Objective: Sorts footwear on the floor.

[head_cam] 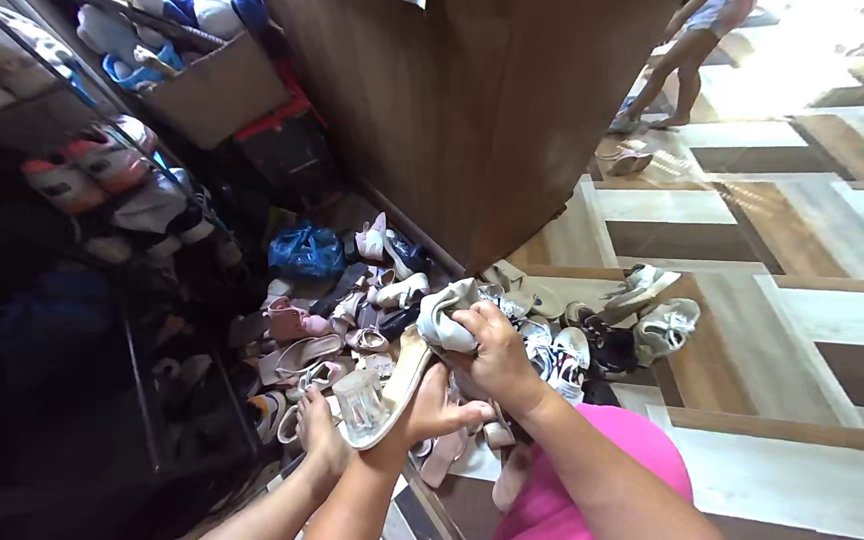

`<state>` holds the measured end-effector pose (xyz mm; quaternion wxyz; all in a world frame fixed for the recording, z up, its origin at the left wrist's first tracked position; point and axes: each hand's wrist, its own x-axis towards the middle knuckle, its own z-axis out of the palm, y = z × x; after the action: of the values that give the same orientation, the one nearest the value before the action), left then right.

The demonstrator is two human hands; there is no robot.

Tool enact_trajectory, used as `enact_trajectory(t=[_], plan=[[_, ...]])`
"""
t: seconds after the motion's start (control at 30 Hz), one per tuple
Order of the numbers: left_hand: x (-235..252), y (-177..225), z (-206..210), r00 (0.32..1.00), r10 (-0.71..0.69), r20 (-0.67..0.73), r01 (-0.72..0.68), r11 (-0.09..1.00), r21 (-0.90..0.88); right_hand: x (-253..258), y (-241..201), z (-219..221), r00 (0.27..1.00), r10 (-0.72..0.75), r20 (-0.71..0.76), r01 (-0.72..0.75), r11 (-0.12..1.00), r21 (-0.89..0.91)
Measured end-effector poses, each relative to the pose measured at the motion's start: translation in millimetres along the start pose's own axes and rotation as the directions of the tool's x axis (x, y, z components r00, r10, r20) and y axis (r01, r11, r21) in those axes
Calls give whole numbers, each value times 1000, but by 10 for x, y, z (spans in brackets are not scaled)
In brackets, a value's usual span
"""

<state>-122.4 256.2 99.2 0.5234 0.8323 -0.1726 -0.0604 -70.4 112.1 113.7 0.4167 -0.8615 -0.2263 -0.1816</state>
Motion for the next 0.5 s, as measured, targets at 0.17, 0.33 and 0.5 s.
enact_trajectory(t=[0.17, 0.33, 0.5], plan=[[56, -3, -20, 999, 45, -26, -45, 999, -8, -14, 4, 27, 999, -41, -26, 40, 999, -20], [56, -13, -126, 986, 110, -125, -123, 988, -96, 49, 76, -214, 992, 43, 119, -53, 995, 79], [32, -35, -99, 991, 112, -68, -123, 973, -197, 132, 151, -329, 931, 362, -40, -262, 740, 619]])
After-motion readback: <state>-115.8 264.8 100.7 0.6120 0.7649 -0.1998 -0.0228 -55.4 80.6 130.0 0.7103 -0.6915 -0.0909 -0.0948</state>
